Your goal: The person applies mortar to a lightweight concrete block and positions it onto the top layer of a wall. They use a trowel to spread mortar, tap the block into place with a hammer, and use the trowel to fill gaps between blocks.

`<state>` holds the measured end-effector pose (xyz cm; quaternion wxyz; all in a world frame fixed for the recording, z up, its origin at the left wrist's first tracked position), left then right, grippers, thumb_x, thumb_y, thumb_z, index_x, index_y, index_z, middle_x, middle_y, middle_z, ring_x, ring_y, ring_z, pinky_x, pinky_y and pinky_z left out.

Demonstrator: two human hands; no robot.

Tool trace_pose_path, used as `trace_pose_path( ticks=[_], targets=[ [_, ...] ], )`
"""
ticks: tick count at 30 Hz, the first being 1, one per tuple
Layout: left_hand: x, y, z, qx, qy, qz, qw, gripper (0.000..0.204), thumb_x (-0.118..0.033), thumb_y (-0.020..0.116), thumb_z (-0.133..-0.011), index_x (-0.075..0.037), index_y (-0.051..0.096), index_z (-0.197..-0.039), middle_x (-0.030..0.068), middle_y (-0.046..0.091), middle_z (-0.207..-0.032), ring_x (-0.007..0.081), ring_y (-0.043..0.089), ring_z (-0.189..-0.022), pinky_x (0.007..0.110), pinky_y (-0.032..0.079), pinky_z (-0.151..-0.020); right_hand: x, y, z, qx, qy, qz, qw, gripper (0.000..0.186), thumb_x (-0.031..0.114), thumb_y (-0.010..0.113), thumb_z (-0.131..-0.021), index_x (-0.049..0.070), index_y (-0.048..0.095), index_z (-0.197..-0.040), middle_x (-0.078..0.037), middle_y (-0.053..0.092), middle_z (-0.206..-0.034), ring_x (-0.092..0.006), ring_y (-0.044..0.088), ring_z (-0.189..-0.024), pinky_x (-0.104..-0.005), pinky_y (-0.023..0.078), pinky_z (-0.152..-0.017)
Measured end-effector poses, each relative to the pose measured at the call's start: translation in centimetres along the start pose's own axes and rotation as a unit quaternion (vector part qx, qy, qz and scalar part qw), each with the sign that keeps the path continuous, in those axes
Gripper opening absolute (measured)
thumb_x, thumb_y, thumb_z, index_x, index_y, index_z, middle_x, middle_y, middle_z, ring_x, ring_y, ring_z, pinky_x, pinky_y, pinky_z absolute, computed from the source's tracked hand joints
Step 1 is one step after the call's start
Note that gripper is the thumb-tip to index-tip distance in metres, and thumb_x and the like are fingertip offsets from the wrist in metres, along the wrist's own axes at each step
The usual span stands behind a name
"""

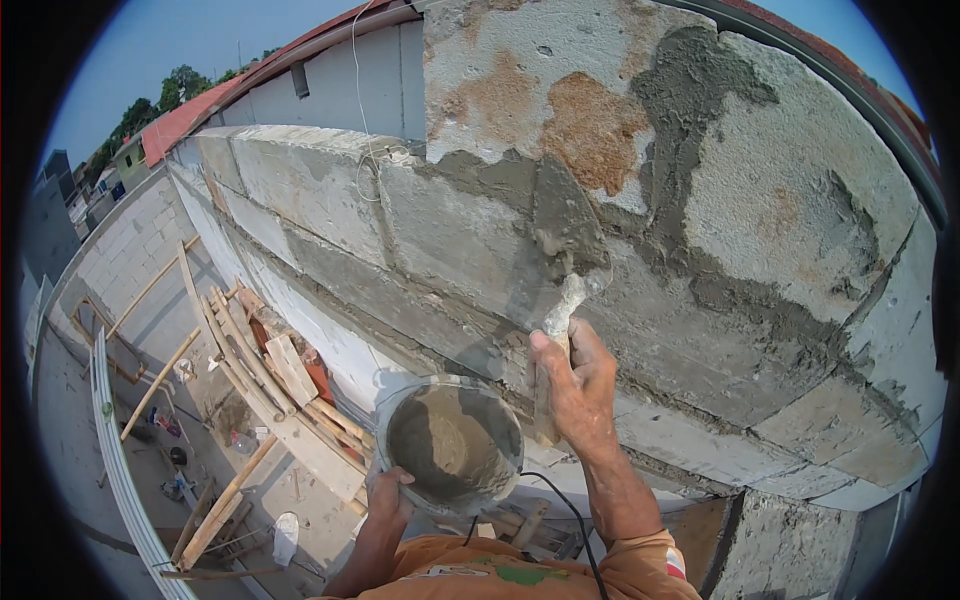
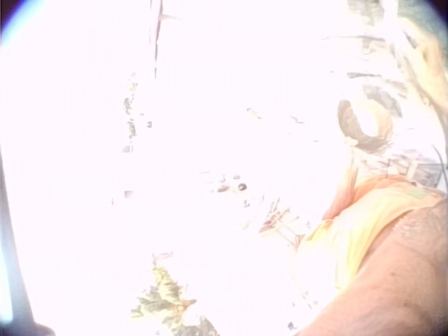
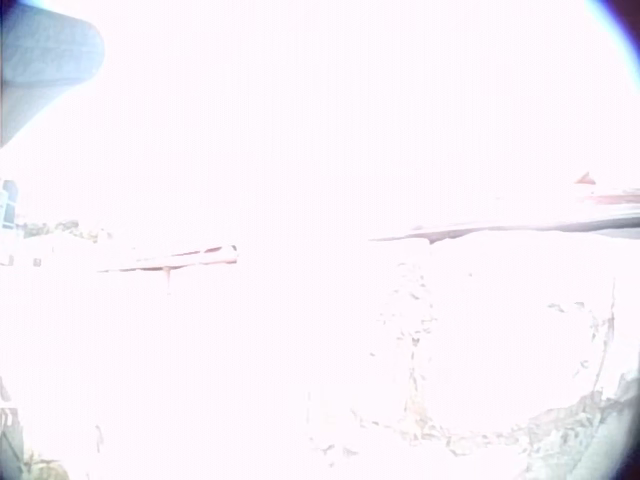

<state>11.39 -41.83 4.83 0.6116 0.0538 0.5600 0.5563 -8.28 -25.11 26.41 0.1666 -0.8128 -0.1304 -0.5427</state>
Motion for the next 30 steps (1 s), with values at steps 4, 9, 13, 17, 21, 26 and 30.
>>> trace_pose_path(
  ticks=[4,9,13,17,21,26,30],
  targets=[
    [0.9,-1.6,-0.2,0.009,0.032,-0.014,0.999,0.064,0.014,0.045,-0.07,-0.001,0.051,-0.132,0.0142,0.058,-0.111,0.0302,0.061,-0.099,0.044,0.054,-0.089,-1.0,-4.9,3.0,-0.05,-0.007,-0.09,0.995,0.027,0.025,0.064,-0.099,-0.002,0.059,-0.1,-0.002,0.059,-0.079,-0.0095,0.055,-0.069,-0.0274,0.047,-0.059],
    [1.6,-1.9,0.5,-0.009,-0.002,0.017,1.0,0.056,0.015,0.048,-0.07,-0.002,0.055,-0.123,0.0115,0.056,-0.101,0.0279,0.059,-0.091,0.043,0.055,-0.085,-2.0,-6.2,3.7,-0.087,-0.093,-0.096,0.987,0.026,0.024,0.064,-0.098,-0.001,0.058,-0.1,-0.006,0.059,-0.075,-0.0138,0.058,-0.059,-0.029,0.048,-0.051],
    [2.5,-2.9,0.0,-0.019,0.008,0.019,1.0,0.054,0.015,0.049,-0.069,-0.002,0.055,-0.12,0.0114,0.054,-0.1,0.028,0.058,-0.089,0.043,0.055,-0.082,0.9,-1.3,1.9,0.035,-0.078,-0.033,0.996,0.02,0.019,0.061,-0.1,0.0,0.056,-0.1,-0.004,0.058,-0.074,-0.0102,0.055,-0.06,-0.0278,0.046,-0.053],
    [2.4,-1.3,0.1,-0.001,0.01,-0.011,1.0,0.054,0.015,0.048,-0.069,-0.003,0.054,-0.12,0.0119,0.054,-0.1,0.0292,0.058,-0.09,0.044,0.056,-0.081,1.6,-1.3,-0.5,0.058,-0.004,-0.056,0.997,0.025,0.024,0.064,-0.099,0.0,0.057,-0.097,-0.002,0.059,-0.074,-0.0092,0.055,-0.062,-0.0286,0.045,-0.054],
    [2.2,-1.1,0.9,0.039,0.011,-0.026,0.999,0.081,0.013,0.042,-0.064,-0.001,0.041,-0.144,0.0218,0.054,-0.13,0.0396,0.057,-0.118,0.052,0.053,-0.1,0.2,-5.2,1.6,0.003,-0.049,-0.107,0.993,0.022,0.022,0.062,-0.098,0.001,0.058,-0.093,-0.005,0.06,-0.074,-0.0119,0.056,-0.06,-0.0282,0.047,-0.051],
    [2.7,0.3,1.0,0.033,-0.003,-0.022,0.999,0.072,0.013,0.043,-0.067,-0.001,0.046,-0.137,0.0203,0.055,-0.125,0.0384,0.058,-0.115,0.053,0.053,-0.097,-0.7,-8.7,4.6,-0.096,-0.098,-0.074,0.988,0.023,0.021,0.064,-0.098,-0.001,0.059,-0.1,-0.006,0.06,-0.077,-0.0123,0.059,-0.063,-0.028,0.047,-0.052],
    [1.8,4.6,3.6,0.003,-0.057,-0.041,0.998,0.075,0.013,0.043,-0.064,-0.001,0.045,-0.138,0.0206,0.056,-0.127,0.0373,0.058,-0.117,0.051,0.051,-0.101,-1.6,-8.6,3.8,-0.039,-0.056,-0.041,0.997,0.023,0.02,0.066,-0.098,-0.003,0.059,-0.101,-0.005,0.06,-0.078,-0.0113,0.057,-0.062,-0.028,0.047,-0.055]
  ],
)
Point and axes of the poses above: each hand's wrist, its own z-axis away from the middle knuckle, its own y-axis out of the palm, x = y × z, the point moved 3 cm from there along -z, towards the middle knuckle
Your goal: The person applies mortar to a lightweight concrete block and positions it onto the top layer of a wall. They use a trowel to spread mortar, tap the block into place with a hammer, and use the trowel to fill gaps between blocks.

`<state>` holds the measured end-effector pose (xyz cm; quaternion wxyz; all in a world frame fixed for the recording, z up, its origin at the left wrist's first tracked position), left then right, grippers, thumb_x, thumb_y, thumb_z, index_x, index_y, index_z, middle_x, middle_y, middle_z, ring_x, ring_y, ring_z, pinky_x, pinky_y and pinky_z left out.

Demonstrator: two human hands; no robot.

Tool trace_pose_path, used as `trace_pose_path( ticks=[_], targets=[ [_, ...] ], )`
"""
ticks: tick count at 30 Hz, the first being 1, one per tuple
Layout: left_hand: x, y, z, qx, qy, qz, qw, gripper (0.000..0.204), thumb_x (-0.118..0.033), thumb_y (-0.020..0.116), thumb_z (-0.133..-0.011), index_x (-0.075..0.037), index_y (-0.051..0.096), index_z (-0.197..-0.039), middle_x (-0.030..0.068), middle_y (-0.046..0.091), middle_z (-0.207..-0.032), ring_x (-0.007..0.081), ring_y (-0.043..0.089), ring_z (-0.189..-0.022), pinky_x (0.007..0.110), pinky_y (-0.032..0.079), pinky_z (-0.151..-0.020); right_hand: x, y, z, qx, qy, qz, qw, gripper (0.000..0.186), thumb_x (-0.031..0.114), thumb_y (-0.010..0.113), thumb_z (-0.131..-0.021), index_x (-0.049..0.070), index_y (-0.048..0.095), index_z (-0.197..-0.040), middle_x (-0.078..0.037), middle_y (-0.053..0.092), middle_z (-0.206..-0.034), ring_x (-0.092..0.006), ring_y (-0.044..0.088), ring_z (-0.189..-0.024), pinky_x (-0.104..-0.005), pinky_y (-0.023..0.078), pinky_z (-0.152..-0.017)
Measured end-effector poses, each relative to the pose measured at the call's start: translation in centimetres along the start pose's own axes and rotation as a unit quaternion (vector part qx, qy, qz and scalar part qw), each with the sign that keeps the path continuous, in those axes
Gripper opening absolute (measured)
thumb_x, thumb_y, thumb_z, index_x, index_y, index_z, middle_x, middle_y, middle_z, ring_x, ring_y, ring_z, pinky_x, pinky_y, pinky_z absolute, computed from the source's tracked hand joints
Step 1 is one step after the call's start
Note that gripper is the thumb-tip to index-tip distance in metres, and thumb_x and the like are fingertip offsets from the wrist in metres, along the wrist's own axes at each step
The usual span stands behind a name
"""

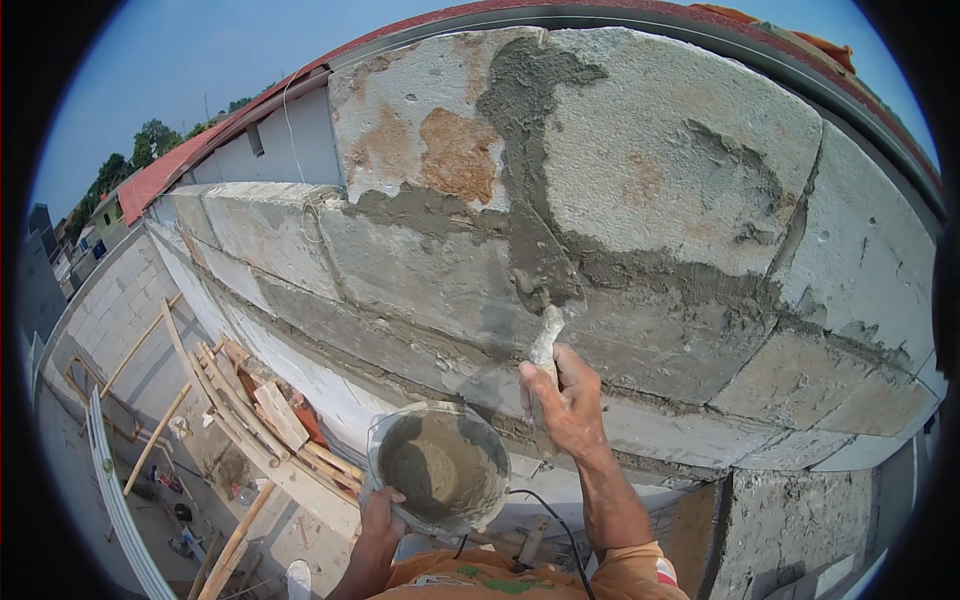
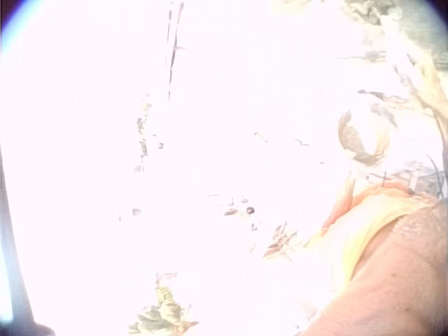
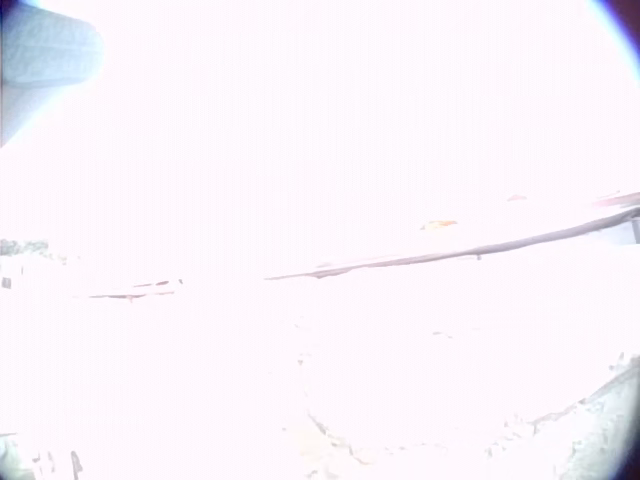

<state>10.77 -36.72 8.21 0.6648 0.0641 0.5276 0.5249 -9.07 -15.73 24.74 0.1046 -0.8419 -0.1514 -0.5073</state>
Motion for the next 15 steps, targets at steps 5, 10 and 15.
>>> trace_pose_path(
  ticks=[5,10,15],
  targets=[
    [1.5,-2.0,-1.2,0.019,0.047,0.003,0.999,0.065,0.013,0.045,-0.068,0.0,0.049,-0.131,0.0196,0.057,-0.12,0.0376,0.06,-0.111,0.052,0.053,-0.096,-0.1,-2.9,1.8,-0.081,-0.047,-0.045,0.995,0.028,0.022,0.065,-0.097,-0.005,0.06,-0.101,-0.006,0.059,-0.076,-0.0141,0.058,-0.061,-0.03,0.047,-0.054],
    [3.2,-5.3,-3.3,0.017,0.031,0.02,0.999,0.053,0.012,0.047,-0.072,0.0,0.053,-0.124,0.0162,0.057,-0.107,0.0362,0.061,-0.098,0.053,0.055,-0.088,3.7,-2.4,0.7,-0.081,-0.077,0.002,0.994,0.03,0.023,0.063,-0.098,-0.005,0.058,-0.106,-0.008,0.059,-0.075,-0.0149,0.058,-0.059,-0.0293,0.048,-0.051],
    [2.2,-3.5,-1.6,-0.006,-0.002,0.004,1.0,0.053,0.012,0.048,-0.072,0.0,0.053,-0.123,0.0134,0.055,-0.103,0.0338,0.061,-0.094,0.05,0.055,-0.085,9.7,1.0,-3.4,0.039,-0.069,0.01,0.997,0.027,0.023,0.062,-0.099,-0.003,0.058,-0.105,-0.006,0.058,-0.075,-0.0133,0.058,-0.06,-0.0281,0.048,-0.05]
  ],
)
Point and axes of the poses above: each hand's wrist, its own z-axis away from the middle knuckle, its own y-axis out of the palm, x = y × z, the point moved 3 cm from there along -z, towards the middle knuckle
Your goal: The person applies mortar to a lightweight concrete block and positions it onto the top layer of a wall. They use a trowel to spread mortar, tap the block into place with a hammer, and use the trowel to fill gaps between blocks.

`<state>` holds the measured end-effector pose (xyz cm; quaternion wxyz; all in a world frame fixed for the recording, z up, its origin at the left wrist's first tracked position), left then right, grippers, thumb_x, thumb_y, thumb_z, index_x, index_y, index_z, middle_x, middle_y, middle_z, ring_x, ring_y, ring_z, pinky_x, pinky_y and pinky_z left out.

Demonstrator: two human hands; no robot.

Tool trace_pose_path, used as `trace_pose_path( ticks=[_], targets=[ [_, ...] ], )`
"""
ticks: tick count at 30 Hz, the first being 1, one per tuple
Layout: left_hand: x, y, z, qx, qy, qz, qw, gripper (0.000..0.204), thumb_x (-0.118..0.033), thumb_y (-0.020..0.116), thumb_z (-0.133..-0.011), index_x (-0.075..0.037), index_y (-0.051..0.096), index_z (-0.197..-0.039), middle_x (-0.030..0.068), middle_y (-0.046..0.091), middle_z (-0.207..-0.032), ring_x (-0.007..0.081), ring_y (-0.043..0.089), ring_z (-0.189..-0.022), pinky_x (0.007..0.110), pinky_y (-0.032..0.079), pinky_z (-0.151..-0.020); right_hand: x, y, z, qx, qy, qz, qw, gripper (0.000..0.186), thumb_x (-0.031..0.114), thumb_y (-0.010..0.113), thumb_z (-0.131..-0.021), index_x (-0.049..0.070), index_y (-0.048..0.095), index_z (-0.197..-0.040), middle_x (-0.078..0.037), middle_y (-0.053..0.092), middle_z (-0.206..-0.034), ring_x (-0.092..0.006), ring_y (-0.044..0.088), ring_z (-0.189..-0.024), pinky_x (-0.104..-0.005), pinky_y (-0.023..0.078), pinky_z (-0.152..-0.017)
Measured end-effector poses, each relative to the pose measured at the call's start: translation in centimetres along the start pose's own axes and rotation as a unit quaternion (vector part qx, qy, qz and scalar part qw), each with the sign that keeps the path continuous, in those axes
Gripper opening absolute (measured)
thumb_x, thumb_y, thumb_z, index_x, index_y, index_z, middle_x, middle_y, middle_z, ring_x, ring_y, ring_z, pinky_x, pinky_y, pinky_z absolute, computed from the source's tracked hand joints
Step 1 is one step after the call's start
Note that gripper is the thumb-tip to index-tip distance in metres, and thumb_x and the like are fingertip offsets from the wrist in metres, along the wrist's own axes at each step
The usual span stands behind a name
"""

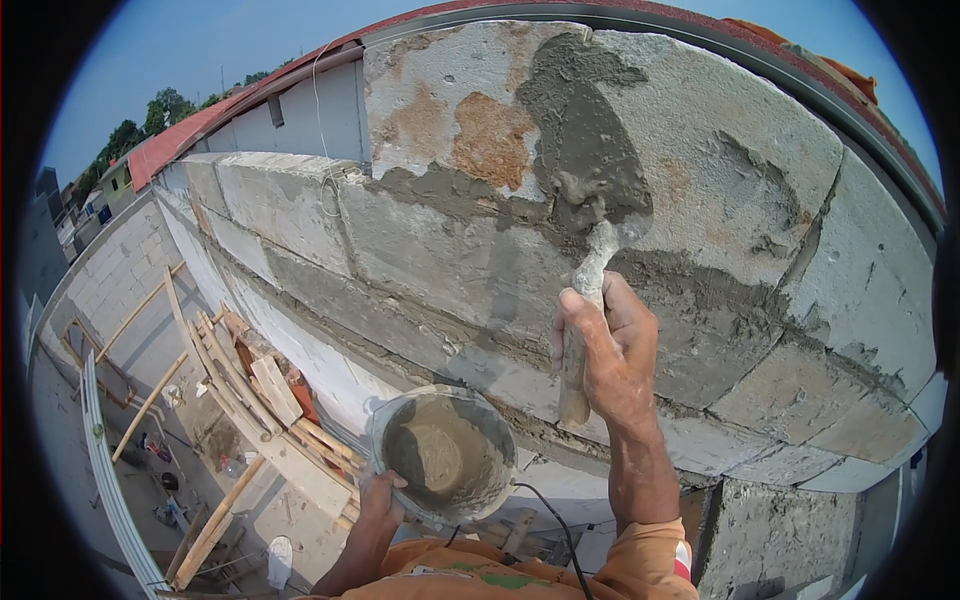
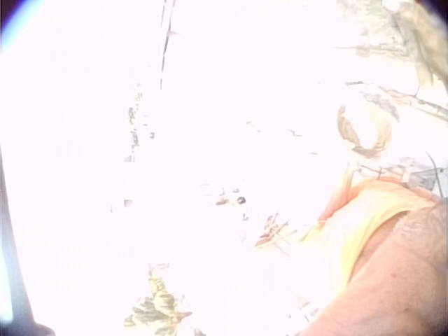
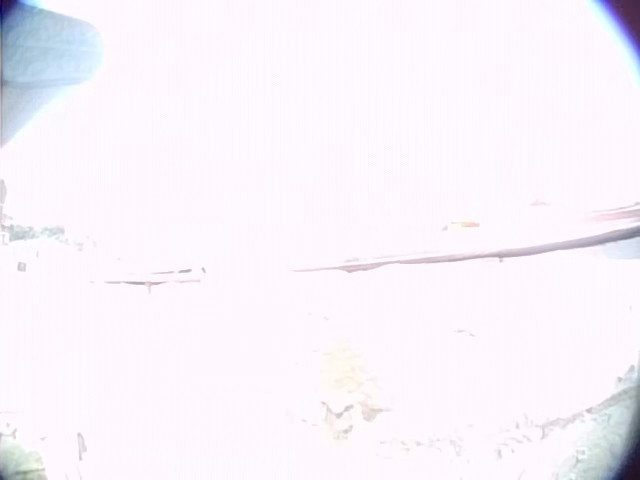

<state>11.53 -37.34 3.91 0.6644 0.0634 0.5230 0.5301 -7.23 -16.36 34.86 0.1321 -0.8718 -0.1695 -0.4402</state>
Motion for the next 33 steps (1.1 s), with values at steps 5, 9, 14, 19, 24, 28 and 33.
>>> trace_pose_path(
  ticks=[5,9,14,19,24,28,33],
  targets=[
    [-0.6,1.2,0.0,0.032,0.056,0.027,0.998,0.054,0.012,0.046,-0.073,0.0,0.052,-0.125,0.0145,0.056,-0.106,0.0343,0.061,-0.097,0.051,0.056,-0.086,1.8,-3.1,0.5,-0.122,-0.053,0.054,0.99,0.027,0.023,0.061,-0.1,-0.002,0.059,-0.107,-0.006,0.058,-0.076,-0.0121,0.056,-0.06,-0.027,0.046,-0.052],
    [-0.4,0.6,-1.0,0.046,0.049,0.033,0.997,0.058,0.012,0.045,-0.071,-0.003,0.051,-0.127,0.0156,0.056,-0.111,0.0345,0.061,-0.1,0.051,0.056,-0.088,1.5,-5.3,3.0,-0.164,-0.086,0.116,0.976,0.028,0.023,0.061,-0.099,-0.004,0.058,-0.106,-0.008,0.058,-0.08,-0.0133,0.056,-0.061,-0.0271,0.046,-0.052],
    [-0.3,1.1,-1.4,0.04,0.031,-0.027,0.998,0.059,0.012,0.046,-0.07,-0.003,0.052,-0.127,0.0151,0.055,-0.111,0.0343,0.061,-0.101,0.051,0.055,-0.088,-2.6,-6.8,8.0,-0.151,-0.094,0.177,0.968,0.021,0.019,0.061,-0.099,-0.001,0.055,-0.1,-0.009,0.058,-0.083,-0.0126,0.056,-0.061,-0.028,0.047,-0.053],
    [0.7,2.3,-2.4,0.049,-0.004,-0.051,0.997,0.055,0.012,0.049,-0.072,-0.001,0.052,-0.125,0.0148,0.056,-0.112,0.034,0.06,-0.104,0.05,0.054,-0.091,-7.0,-9.7,14.1,-0.212,-0.029,0.21,0.954,0.019,0.017,0.062,-0.098,0.0,0.055,-0.095,-0.006,0.057,-0.075,-0.0109,0.054,-0.06,-0.0279,0.044,-0.053],
    [0.1,2.8,-1.9,0.051,-0.041,-0.04,0.997,0.057,0.015,0.048,-0.073,-0.001,0.052,-0.128,0.015,0.058,-0.114,0.0325,0.06,-0.105,0.048,0.053,-0.095,-8.1,-12.0,19.6,-0.275,0.033,0.209,0.938,0.022,0.018,0.064,-0.098,0.0,0.054,-0.093,-0.002,0.054,-0.07,-0.0081,0.049,-0.06,-0.0259,0.04,-0.051],
    [0.5,0.8,-2.7,0.062,-0.028,-0.06,0.996,0.051,0.014,0.05,-0.075,-0.001,0.054,-0.123,0.0136,0.059,-0.11,0.0295,0.06,-0.104,0.043,0.054,-0.091,-8.6,-13.1,22.9,-0.305,0.088,0.184,0.93,0.018,0.016,0.062,-0.097,0.0,0.053,-0.093,-0.001,0.055,-0.071,-0.0072,0.048,-0.058,-0.0239,0.039,-0.051],
    [-0.2,1.9,-1.8,0.043,-0.038,-0.081,0.995,0.042,0.012,0.054,-0.077,0.002,0.058,-0.117,0.0125,0.059,-0.104,0.0273,0.062,-0.095,0.042,0.055,-0.083,-8.5,-14.5,25.3,-0.352,0.099,0.217,0.905,0.023,0.019,0.064,-0.096,-0.002,0.053,-0.098,-0.003,0.054,-0.071,-0.01,0.05,-0.059,-0.0258,0.04,-0.051]
  ],
)
Point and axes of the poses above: each hand's wrist, its own z-axis away from the middle knuckle, its own y-axis out of the palm, x = y × z, the point moved 3 cm from there along -z, towards the middle knuckle
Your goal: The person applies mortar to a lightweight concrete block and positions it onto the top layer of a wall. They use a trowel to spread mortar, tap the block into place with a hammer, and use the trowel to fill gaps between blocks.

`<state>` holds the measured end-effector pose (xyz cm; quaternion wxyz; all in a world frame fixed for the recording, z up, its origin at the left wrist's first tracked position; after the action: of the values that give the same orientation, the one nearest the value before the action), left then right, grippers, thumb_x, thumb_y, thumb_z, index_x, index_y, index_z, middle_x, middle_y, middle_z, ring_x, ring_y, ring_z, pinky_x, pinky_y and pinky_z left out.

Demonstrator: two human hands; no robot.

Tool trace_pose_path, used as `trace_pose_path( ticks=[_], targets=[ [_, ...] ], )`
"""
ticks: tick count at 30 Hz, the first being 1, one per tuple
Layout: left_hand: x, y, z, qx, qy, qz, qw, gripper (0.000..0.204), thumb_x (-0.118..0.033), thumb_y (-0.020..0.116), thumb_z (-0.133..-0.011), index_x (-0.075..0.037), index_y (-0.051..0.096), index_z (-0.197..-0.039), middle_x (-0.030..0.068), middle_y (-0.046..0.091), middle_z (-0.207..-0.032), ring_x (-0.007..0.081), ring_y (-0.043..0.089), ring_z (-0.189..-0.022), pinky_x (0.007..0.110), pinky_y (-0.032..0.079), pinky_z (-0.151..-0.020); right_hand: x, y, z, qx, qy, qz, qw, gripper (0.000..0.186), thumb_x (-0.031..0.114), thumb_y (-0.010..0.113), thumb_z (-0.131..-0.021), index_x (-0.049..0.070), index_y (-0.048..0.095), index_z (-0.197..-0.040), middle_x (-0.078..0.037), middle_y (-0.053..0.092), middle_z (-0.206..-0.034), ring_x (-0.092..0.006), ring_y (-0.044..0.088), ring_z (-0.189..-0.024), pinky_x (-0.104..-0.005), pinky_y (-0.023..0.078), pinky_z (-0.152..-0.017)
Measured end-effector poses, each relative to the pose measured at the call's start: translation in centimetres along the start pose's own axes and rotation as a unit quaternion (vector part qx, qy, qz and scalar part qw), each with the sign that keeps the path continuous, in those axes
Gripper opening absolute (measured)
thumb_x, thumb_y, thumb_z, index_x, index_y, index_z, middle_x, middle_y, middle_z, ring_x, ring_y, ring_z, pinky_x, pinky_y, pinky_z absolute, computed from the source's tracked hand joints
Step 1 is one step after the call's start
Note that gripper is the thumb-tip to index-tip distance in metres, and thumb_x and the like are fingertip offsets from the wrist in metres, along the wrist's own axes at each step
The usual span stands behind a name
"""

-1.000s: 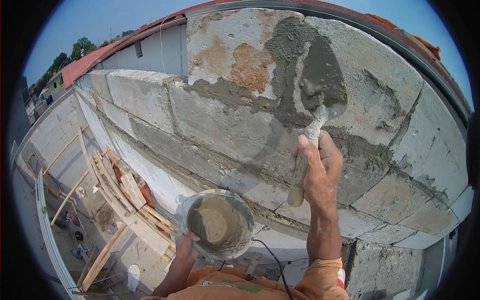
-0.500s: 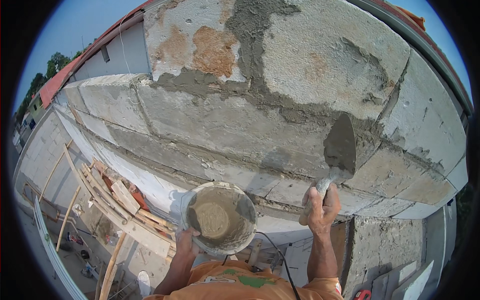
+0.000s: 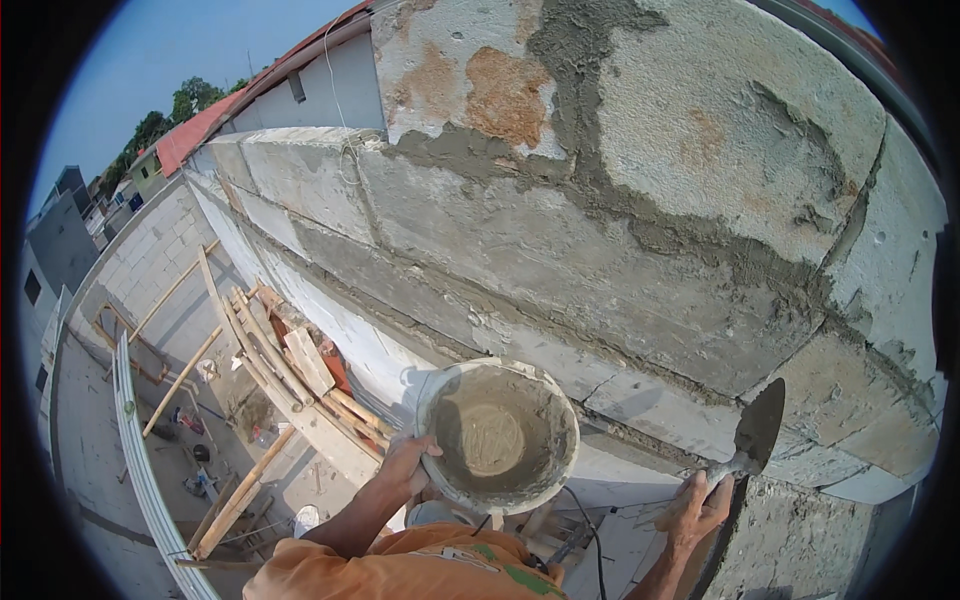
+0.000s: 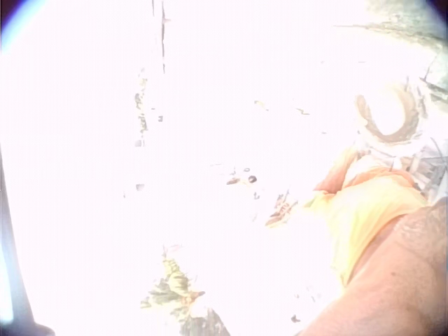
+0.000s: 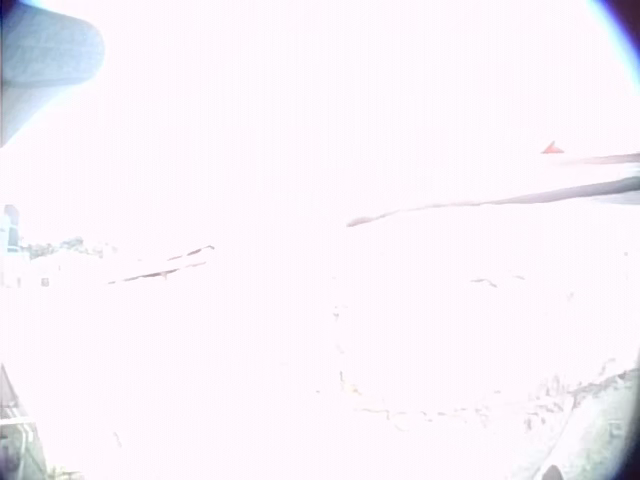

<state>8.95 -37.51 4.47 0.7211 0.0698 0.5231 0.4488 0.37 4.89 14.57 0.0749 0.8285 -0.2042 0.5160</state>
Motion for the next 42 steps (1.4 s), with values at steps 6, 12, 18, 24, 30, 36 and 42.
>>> trace_pose_path(
  ticks=[6,12,18,24,30,36,42],
  targets=[
    [-0.4,2.6,2.5,0.02,-0.077,0.002,0.997,0.035,0.01,0.055,-0.078,0.006,0.057,-0.113,0.0122,0.059,-0.1,0.0268,0.063,-0.083,0.042,0.056,-0.079,-1.7,-1.2,0.8,-0.037,0.045,0.024,0.998,0.024,0.024,0.06,-0.099,0.002,0.051,-0.094,-0.003,0.051,-0.072,-0.0118,0.05,-0.061,-0.028,0.04,-0.054],
    [-0.6,5.8,3.3,0.08,-0.088,-0.019,0.993,0.052,0.01,0.054,-0.076,0.0,0.055,-0.127,0.0129,0.061,-0.109,0.028,0.064,-0.1,0.045,0.053,-0.092,-3.3,-3.8,0.4,-0.09,0.017,0.014,0.996,0.021,0.022,0.06,-0.099,0.003,0.051,-0.096,-0.004,0.052,-0.073,-0.0129,0.049,-0.061,-0.0286,0.04,-0.055],
    [-1.1,10.0,3.9,0.165,-0.124,-0.034,0.978,0.061,0.009,0.058,-0.077,-0.003,0.051,-0.136,0.0133,0.06,-0.119,0.0257,0.061,-0.107,0.043,0.049,-0.095,5.2,-1.7,1.0,-0.103,-0.103,-0.035,0.989,0.021,0.021,0.061,-0.099,0.001,0.053,-0.098,-0.005,0.055,-0.073,-0.0128,0.05,-0.06,-0.0282,0.04,-0.054],
    [0.6,13.2,3.4,0.242,-0.172,-0.031,0.954,0.063,0.007,0.058,-0.078,-0.005,0.051,-0.139,0.0121,0.06,-0.126,0.0268,0.058,-0.116,0.046,0.048,-0.099,-0.3,-8.1,0.3,-0.159,-0.063,-0.044,0.984,0.02,0.021,0.06,-0.099,0.003,0.053,-0.093,-0.005,0.054,-0.07,-0.0117,0.048,-0.05,-0.0273,0.037,-0.045],
    [0.3,16.0,3.8,0.28,-0.158,-0.031,0.946,0.062,0.007,0.056,-0.079,-0.005,0.051,-0.139,0.0117,0.058,-0.127,0.0258,0.058,-0.116,0.044,0.047,-0.101,1.7,-10.1,0.8,-0.199,-0.072,-0.006,0.977,0.018,0.02,0.056,-0.099,0.004,0.053,-0.094,-0.005,0.052,-0.069,-0.0126,0.049,-0.049,-0.0273,0.038,-0.043],
    [0.5,18.6,4.1,0.306,-0.165,-0.023,0.937,0.062,0.01,0.057,-0.078,-0.003,0.05,-0.138,0.0124,0.057,-0.126,0.0245,0.056,-0.114,0.041,0.047,-0.1,1.4,-11.1,1.7,-0.214,-0.057,-0.004,0.975,0.017,0.02,0.057,-0.099,0.005,0.053,-0.092,-0.004,0.052,-0.07,-0.0116,0.049,-0.052,-0.0265,0.038,-0.046],
    [3.2,19.7,2.9,0.293,-0.216,-0.056,0.93,0.066,0.009,0.058,-0.076,-0.005,0.049,-0.14,0.0112,0.056,-0.129,0.0257,0.054,-0.12,0.043,0.045,-0.104,1.0,-10.6,2.8,-0.312,-0.025,-0.04,0.949,0.017,0.019,0.059,-0.099,0.006,0.053,-0.09,-0.002,0.051,-0.069,-0.0105,0.048,-0.054,-0.0266,0.037,-0.05]
  ],
)
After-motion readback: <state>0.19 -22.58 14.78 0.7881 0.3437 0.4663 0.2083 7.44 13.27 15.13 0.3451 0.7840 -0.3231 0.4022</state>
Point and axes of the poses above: each hand's wrist, its own z-axis away from the middle knuckle, its own y-axis out of the palm, x = y × z, the point moved 3 cm from there along -z, towards the middle knuckle
